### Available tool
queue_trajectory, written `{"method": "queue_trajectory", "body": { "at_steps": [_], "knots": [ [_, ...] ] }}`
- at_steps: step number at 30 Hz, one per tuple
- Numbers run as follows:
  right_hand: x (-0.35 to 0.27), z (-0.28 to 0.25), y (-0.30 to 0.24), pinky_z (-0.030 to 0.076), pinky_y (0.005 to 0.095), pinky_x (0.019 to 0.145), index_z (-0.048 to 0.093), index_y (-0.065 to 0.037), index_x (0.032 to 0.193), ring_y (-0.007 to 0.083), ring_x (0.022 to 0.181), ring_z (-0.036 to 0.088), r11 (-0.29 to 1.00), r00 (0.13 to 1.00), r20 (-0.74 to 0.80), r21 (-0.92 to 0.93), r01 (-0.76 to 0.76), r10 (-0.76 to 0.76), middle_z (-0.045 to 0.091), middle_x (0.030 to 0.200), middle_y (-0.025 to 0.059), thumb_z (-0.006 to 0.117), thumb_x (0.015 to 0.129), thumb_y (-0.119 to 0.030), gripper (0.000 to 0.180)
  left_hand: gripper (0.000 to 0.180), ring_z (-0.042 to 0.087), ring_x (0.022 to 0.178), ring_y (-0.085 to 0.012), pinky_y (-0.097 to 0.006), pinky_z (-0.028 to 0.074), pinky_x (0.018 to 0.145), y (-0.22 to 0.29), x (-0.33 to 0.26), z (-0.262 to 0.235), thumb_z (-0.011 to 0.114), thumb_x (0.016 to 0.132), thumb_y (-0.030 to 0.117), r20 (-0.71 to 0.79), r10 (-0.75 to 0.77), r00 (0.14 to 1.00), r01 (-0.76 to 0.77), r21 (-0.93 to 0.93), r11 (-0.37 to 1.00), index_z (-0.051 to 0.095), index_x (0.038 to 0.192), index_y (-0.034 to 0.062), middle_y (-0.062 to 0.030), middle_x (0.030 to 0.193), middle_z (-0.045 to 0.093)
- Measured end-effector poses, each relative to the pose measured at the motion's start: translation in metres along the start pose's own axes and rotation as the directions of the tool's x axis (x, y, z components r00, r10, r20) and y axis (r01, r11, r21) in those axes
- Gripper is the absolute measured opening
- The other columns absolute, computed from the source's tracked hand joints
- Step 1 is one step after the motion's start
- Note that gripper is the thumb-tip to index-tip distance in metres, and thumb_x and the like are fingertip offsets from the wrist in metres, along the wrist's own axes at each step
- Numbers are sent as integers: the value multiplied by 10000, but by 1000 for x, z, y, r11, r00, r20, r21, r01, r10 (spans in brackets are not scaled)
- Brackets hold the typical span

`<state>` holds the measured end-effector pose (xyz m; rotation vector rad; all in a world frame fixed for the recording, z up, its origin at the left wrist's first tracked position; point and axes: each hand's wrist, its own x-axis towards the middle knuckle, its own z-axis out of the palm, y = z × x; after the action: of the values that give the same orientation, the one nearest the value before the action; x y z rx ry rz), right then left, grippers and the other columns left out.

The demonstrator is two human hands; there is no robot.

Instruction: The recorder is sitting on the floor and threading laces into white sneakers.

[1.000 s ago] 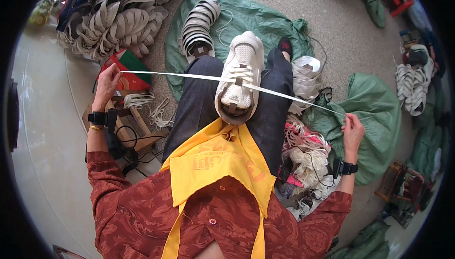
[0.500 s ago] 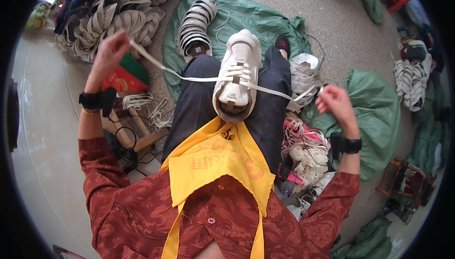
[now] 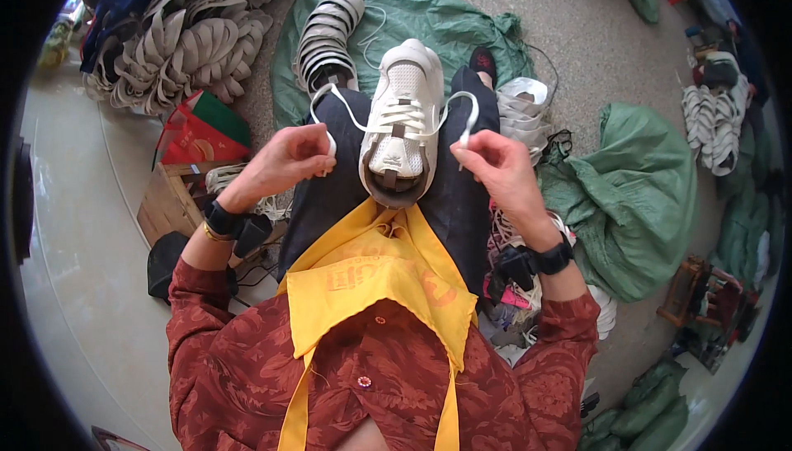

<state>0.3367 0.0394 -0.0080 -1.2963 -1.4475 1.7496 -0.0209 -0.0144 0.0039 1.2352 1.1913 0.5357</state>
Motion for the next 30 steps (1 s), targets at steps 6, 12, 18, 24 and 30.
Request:
{"method": "queue_trajectory", "body": {
  "at_steps": [6, 12, 18, 24, 30],
  "knots": [
    [15, 20, 3, 627, 272, 816, 682, -2, 1000, 100, 870, 705, 982, 996, -49, 171, 78, -71, 719, 963, 33, 716, 960, -8, 53, 129, 586, 805, -42, -219, 498, 726, -7, 23, 19, 664, 1015, 76, -83, 83, 993, -94, -144, 985, 579, 926, 38, -22, 945, 684],
    [20, 26, 4, 628, 280, 829, 673, 5, 1008, 116, 877, 717, 979, 989, -85, 151, 133, -121, 724, 966, 46, 721, 942, 27, 84, 125, 574, 855, -39, -216, 503, 765, -18, 32, 23, 655, 1023, 75, -159, 143, 977, -178, -234, 956, 580, 933, 32, -80, 1083, 721],
    [16, 30, 5, 629, 294, 846, 657, 9, 1026, 127, 891, 723, 980, 979, -129, 101, 169, -155, 724, 971, 62, 715, 945, 32, 102, 118, 591, 874, -61, -237, 533, 829, -20, 36, 23, 628, 1034, 56, -154, 176, 972, -216, -301, 929, 577, 937, 11, -125, 1131, 707],
    [17, 33, 8, 631, 296, 846, 649, 7, 1020, 127, 888, 723, 977, 978, -133, 121, 178, -162, 714, 962, 54, 705, 951, 34, 93, 99, 610, 904, -69, -247, 544, 867, -20, 38, 26, 630, 1026, 31, -162, 185, 969, -231, -336, 913, 578, 946, 6, -124, 1153, 695],
    [19, 38, 7, 625, 286, 847, 627, 12, 994, 120, 882, 719, 980, 966, -185, 50, 193, -181, 705, 949, 47, 696, 952, 43, 87, 79, 610, 918, -75, -243, 541, 876, -22, 39, 27, 634, 1014, 4, -161, 193, 968, -238, -341, 909, 579, 956, 2, -119, 1156, 690]
  ]
}}
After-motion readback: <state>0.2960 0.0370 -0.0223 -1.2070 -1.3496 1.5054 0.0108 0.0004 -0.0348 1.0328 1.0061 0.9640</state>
